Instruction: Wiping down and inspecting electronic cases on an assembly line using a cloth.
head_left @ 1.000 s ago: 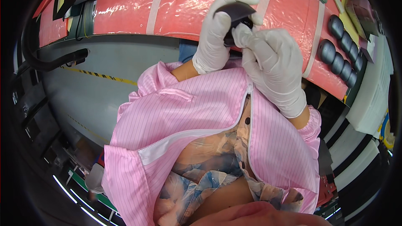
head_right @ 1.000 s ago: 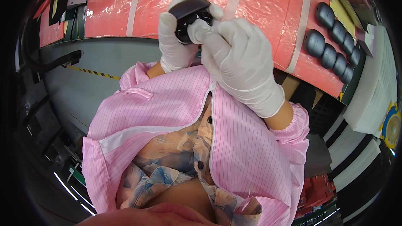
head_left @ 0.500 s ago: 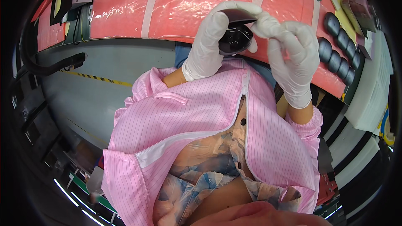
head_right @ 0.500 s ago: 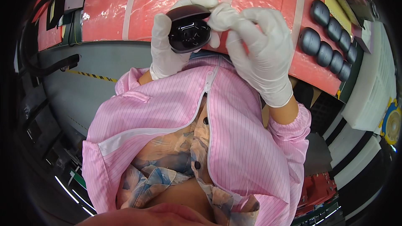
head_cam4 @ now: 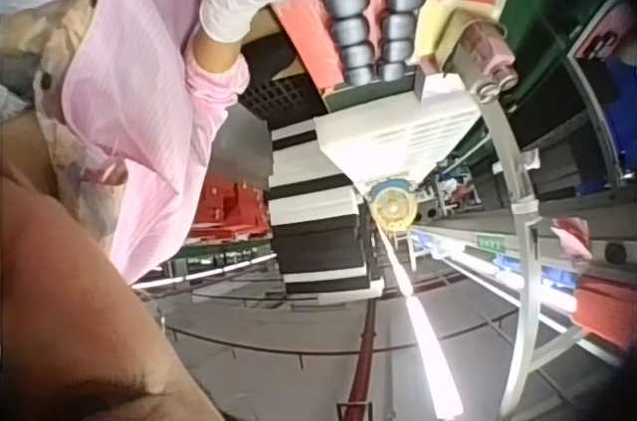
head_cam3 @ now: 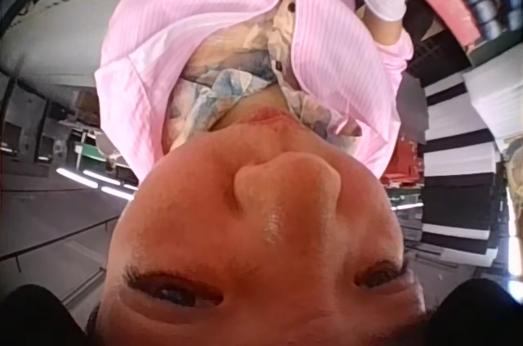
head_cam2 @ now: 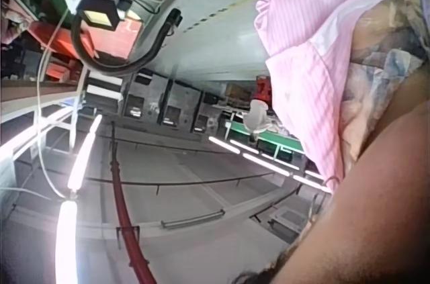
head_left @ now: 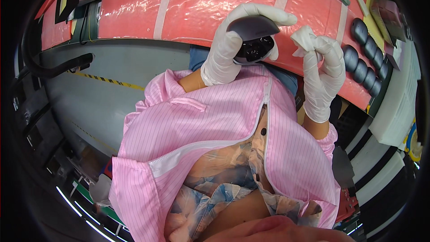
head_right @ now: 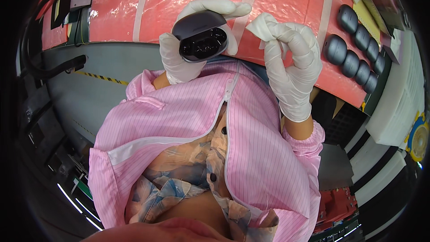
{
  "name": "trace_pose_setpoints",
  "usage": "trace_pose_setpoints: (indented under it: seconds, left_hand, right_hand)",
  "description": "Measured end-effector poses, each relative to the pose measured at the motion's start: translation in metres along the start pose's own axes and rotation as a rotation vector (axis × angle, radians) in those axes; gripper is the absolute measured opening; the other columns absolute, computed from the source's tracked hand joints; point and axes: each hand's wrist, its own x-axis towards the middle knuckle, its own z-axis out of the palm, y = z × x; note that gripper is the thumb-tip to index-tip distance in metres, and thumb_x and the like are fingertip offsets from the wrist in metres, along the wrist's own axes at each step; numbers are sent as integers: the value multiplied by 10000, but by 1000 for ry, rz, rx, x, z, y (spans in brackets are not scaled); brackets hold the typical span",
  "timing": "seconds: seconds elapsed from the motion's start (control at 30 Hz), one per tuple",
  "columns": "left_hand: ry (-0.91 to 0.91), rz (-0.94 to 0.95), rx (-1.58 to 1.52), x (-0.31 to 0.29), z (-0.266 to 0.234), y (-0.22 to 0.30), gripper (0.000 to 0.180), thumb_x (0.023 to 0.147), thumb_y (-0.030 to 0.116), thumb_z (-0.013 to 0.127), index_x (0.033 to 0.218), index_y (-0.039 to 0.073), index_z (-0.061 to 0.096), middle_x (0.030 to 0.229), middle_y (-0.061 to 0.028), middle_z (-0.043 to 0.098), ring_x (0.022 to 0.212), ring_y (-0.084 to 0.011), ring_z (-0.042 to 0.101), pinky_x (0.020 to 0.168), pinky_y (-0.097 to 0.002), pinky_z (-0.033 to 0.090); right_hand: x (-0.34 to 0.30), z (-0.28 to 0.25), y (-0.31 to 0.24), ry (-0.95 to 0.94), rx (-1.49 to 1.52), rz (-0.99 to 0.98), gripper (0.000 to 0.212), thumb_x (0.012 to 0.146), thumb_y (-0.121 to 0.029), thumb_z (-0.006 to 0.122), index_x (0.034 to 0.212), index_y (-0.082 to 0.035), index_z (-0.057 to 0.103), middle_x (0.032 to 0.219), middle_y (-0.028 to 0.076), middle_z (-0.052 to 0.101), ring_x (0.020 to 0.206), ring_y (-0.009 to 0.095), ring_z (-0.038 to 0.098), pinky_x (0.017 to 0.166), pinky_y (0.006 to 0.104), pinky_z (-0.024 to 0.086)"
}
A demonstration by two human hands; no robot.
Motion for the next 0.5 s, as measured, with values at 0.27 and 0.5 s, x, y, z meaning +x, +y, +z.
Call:
trace_pose_setpoints:
  seconds: [0.27,0.5]
  left_hand:
    - [49,20,59,-2,2,-4,991,796,830,352,1246,-43,484,1127,-193,632,705,-176,618,714,-310,516]
    - [81,35,-66,-1,6,-7,976,821,819,302,1238,-38,513,1183,-214,613,799,-196,636,761,-325,516]
  right_hand:
    - [26,11,-20,-270,-629,-385,319,779,127,631,1023,-79,638,920,58,602,739,124,565,634,238,437]
    - [16,19,-19,-19,-290,-290,342,752,187,589,1000,-41,641,924,79,606,744,141,590,617,230,468]
